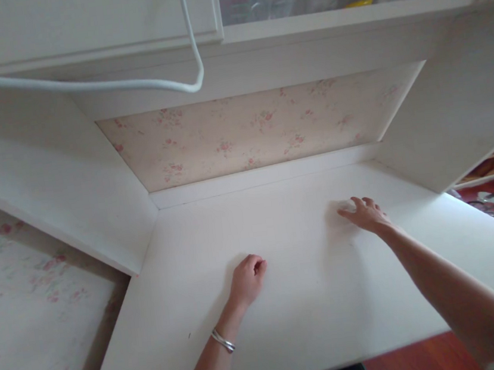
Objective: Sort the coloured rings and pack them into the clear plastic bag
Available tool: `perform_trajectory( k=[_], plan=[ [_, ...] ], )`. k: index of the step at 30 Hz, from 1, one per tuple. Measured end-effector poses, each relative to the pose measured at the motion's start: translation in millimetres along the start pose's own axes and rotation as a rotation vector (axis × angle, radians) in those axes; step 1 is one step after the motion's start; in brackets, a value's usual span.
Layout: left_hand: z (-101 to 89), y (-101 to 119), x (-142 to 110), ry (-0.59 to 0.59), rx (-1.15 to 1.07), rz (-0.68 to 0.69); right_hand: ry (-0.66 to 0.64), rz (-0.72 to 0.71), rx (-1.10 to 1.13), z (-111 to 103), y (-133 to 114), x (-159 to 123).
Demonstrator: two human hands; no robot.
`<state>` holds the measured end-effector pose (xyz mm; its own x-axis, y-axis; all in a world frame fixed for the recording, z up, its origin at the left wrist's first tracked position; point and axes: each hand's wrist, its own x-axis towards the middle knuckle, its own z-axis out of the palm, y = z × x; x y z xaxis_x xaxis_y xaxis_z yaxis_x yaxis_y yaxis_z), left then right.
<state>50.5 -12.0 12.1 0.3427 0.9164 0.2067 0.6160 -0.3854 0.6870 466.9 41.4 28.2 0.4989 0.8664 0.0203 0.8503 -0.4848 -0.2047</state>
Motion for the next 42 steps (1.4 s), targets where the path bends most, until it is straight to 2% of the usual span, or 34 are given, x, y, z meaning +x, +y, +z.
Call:
perform_trajectory(
  k=[3,7,10,12,15,19,22,25,29,32,37,42],
  plan=[
    [0.5,-0.6,-0.7,0.001,0.003,0.016,-0.055,-0.018,0.001,9.2,6.8,5.1],
    [0.6,-0.6,-0.6,0.0,-0.002,0.011,-0.063,-0.069,-0.019,11.8,5.5,3.6],
    [0.8,1.3,0.1,-0.016,-0.034,-0.025,-0.043,-0.075,0.003,9.4,-6.9,-3.7],
    [1.3,4.9,-0.2,-0.023,-0.085,-0.064,-0.018,-0.082,0.088,8.4,-24.5,-14.7],
    [2.0,15.2,-3.5,-0.037,-0.185,-0.082,-0.036,-0.13,0.369,9.2,-65.1,-47.9],
    [1.5,30.6,-11.1,-0.027,-0.275,-0.057,-0.267,-0.272,0.84,12.0,-125.2,-118.9],
    [-0.5,34.6,-16.1,0.012,-0.26,-0.037,-0.428,-0.302,1.011,13.5,-157.1,-167.7],
    [-3.5,31.6,-19.7,0.049,-0.241,-0.034,-0.515,-0.348,1.062,14.7,-175.5,-196.5],
    [-7.6,25.6,-23.3,0.122,-0.261,-0.086,-0.557,-0.407,1.034,15.4,-186.2,-210.6],
    [-9.0,24.2,-25.8,0.118,-0.321,-0.122,-0.562,-0.456,1.024,14.6,-187.5,-213.5],
    [-7.3,26.7,-28.6,0.135,-0.464,-0.164,-0.535,-0.395,0.965,12.0,-186.5,-216.0],
    [-8.4,27.1,-28.4,0.139,-0.522,-0.182,-0.53,-0.437,0.867,7.3,-189.1,-216.6]
  ],
)
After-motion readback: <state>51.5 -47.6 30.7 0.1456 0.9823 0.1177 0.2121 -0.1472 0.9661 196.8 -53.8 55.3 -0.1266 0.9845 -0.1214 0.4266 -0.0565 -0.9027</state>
